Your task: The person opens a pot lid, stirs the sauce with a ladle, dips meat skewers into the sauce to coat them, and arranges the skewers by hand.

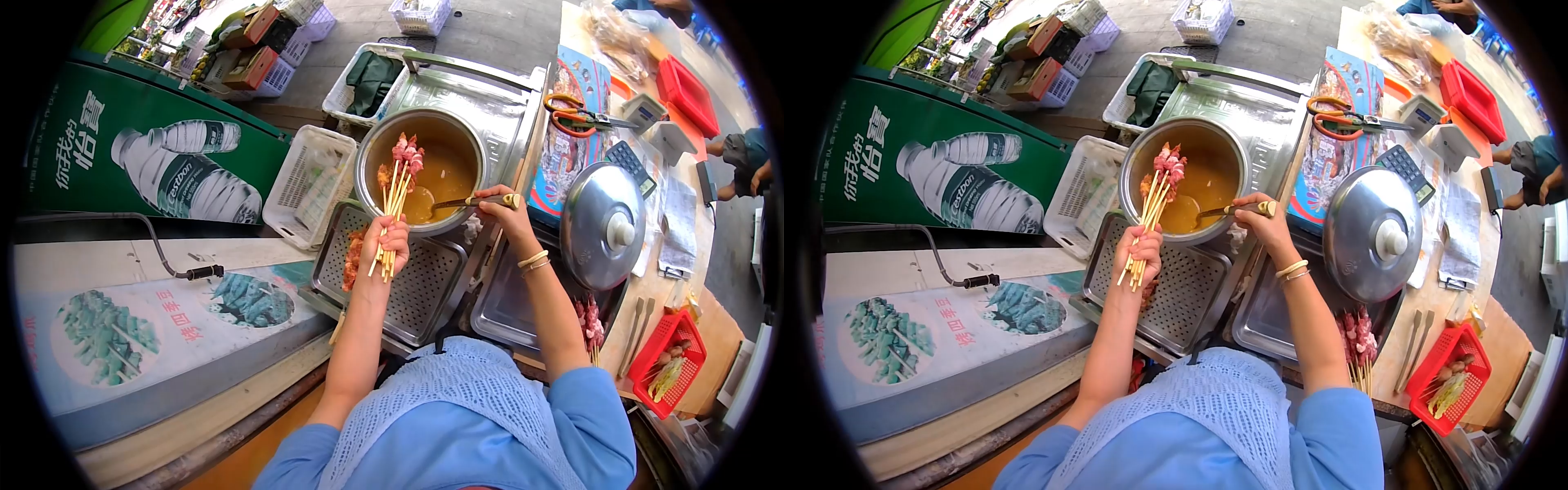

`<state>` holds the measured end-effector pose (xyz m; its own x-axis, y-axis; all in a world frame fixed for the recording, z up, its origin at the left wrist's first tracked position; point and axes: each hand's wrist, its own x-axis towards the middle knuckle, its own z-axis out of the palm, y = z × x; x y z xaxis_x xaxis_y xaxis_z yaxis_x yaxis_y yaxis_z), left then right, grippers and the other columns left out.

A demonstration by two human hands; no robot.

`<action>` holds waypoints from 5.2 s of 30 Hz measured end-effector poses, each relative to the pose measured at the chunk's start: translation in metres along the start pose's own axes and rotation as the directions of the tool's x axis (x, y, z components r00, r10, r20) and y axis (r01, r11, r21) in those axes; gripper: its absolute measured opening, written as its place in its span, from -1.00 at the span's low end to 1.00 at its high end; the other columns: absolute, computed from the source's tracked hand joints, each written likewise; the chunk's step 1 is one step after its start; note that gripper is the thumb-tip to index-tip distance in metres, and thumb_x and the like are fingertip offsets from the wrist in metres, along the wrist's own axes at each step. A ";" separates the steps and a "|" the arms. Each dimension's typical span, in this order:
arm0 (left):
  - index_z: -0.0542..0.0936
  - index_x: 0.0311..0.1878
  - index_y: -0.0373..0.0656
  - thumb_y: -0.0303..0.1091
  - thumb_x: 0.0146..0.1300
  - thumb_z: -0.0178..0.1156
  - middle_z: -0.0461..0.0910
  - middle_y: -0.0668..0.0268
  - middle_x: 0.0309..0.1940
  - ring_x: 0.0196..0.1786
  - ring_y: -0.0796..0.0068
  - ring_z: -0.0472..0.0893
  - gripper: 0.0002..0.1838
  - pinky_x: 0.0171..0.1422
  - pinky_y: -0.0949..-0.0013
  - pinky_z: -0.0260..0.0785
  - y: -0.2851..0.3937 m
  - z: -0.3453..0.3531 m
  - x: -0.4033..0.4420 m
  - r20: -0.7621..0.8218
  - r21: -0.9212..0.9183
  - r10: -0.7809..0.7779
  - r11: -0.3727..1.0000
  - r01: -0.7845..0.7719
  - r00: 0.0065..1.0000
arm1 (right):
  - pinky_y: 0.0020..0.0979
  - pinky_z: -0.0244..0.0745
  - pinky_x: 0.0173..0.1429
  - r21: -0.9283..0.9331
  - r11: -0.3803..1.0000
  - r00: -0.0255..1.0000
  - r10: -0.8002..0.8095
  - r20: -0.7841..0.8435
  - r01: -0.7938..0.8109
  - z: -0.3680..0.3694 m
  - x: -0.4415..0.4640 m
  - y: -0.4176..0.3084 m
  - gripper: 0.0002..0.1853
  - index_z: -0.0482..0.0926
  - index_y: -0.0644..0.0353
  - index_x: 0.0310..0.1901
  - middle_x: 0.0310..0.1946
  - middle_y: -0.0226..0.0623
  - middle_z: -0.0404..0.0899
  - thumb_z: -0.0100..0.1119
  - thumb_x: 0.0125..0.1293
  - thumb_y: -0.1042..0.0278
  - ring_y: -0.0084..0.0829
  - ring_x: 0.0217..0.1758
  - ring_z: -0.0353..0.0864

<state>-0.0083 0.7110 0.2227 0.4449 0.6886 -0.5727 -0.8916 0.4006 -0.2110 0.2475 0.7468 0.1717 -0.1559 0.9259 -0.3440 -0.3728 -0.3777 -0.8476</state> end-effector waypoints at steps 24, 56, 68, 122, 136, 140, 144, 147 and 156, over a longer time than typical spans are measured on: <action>0.28 -0.49 -0.14 -0.43 0.21 0.01 0.25 0.48 -0.76 -0.74 0.70 0.30 -0.82 -0.72 0.65 0.21 -0.014 0.006 0.034 -0.171 0.177 0.060 0.984 -0.029 0.983 | -0.30 0.49 -0.11 -0.705 0.358 0.752 -0.538 0.381 0.613 0.089 -0.052 -0.097 -0.76 0.49 0.23 -0.23 -0.15 -0.06 0.58 0.22 0.01 0.51 -0.06 -0.19 0.59; 0.38 -0.41 -0.18 -0.49 0.11 0.14 0.33 0.41 -0.66 -0.74 0.68 0.31 -0.89 -0.74 0.59 0.17 -0.022 -0.030 0.028 -0.233 0.835 0.378 0.550 -0.015 0.896 | -0.29 0.49 -0.05 -0.703 0.385 0.732 -0.621 0.282 0.597 0.067 -0.064 -0.066 -0.74 0.51 0.23 -0.16 -0.07 0.04 0.53 0.22 0.07 0.48 -0.06 -0.13 0.59; 0.35 -0.18 -0.31 -0.45 -0.04 0.15 0.49 0.20 -0.53 -0.59 0.36 0.51 -0.68 -0.51 0.28 0.36 0.020 -0.023 0.000 0.091 0.900 0.529 -0.406 0.158 0.844 | -0.47 0.47 -0.17 -0.528 0.815 0.886 -0.406 -0.224 0.239 0.031 -0.040 0.004 -0.74 0.52 0.22 -0.12 -0.31 -0.24 0.63 0.23 0.13 0.42 -0.44 -0.25 0.63; 0.46 -0.18 -0.25 -0.46 0.02 0.10 0.62 0.04 -0.29 -0.21 0.08 0.63 -0.76 -0.14 0.15 0.46 0.071 0.030 0.014 0.238 -0.084 0.489 -0.850 0.519 0.839 | -0.23 0.44 0.06 -0.686 0.503 0.733 -0.677 0.066 0.526 0.046 -0.016 0.013 -0.74 0.51 0.21 -0.14 -0.03 0.08 0.50 0.13 0.08 0.56 -0.04 0.07 0.49; 0.42 -0.13 -0.20 -0.44 0.05 0.06 0.62 0.08 -0.32 -0.23 0.10 0.62 -0.74 -0.18 0.11 0.46 0.070 0.053 -0.002 0.225 -0.192 0.432 -0.859 0.475 0.873 | -0.22 0.44 0.06 -0.783 0.398 0.799 -0.567 0.201 0.479 0.032 -0.048 0.014 -0.63 0.50 0.17 -0.09 0.06 0.15 0.42 0.13 -0.01 0.57 0.03 0.03 0.49; 0.40 -0.18 -0.20 -0.42 0.05 0.06 0.61 0.09 -0.38 -0.27 0.09 0.62 -0.77 -0.22 0.09 0.45 0.076 0.058 -0.009 0.312 -0.169 0.398 -0.870 0.463 0.863 | -0.24 0.45 0.04 -0.768 0.457 0.825 -0.543 0.159 0.449 0.034 -0.063 0.010 -0.73 0.51 0.19 -0.10 0.06 0.13 0.43 0.12 0.11 0.51 0.00 0.04 0.50; 0.40 -0.21 -0.20 -0.43 0.04 0.06 0.61 0.11 -0.43 -0.31 0.10 0.62 -0.79 -0.25 0.09 0.45 0.070 0.081 -0.021 0.346 -0.215 0.354 -0.872 0.440 0.869 | -0.25 0.45 0.05 -0.762 0.457 0.827 -0.533 0.179 0.459 0.035 -0.064 0.010 -0.72 0.51 0.17 -0.09 0.03 0.09 0.46 0.16 0.12 0.46 -0.02 0.07 0.49; 0.41 -0.22 -0.19 -0.43 0.04 0.07 0.61 0.12 -0.46 -0.34 0.11 0.62 -0.81 -0.28 0.10 0.45 0.067 0.097 -0.025 0.355 -0.254 0.335 -0.864 0.435 0.873 | -0.25 0.43 0.07 -0.762 0.484 0.848 -0.506 0.158 0.431 0.036 -0.065 0.010 -0.67 0.48 0.18 -0.05 0.02 0.04 0.47 0.20 0.10 0.42 -0.04 0.11 0.46; 0.44 -0.24 -0.16 -0.44 0.05 0.08 0.61 0.16 -0.46 -0.33 0.14 0.63 -0.83 -0.29 0.13 0.43 0.060 0.124 -0.029 0.375 -0.334 0.312 -0.833 0.442 0.873 | -0.26 0.39 0.11 -0.659 0.661 0.910 -0.406 0.087 0.358 0.020 -0.080 0.033 -0.44 0.31 0.18 0.17 0.05 -0.03 0.43 0.23 0.10 0.37 -0.07 0.09 0.46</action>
<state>-0.0641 0.7902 0.3246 0.1412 0.9529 -0.2684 0.9107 -0.2314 -0.3421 0.2299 0.6601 0.1795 -0.0702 0.9953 0.0668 0.3010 0.0849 -0.9498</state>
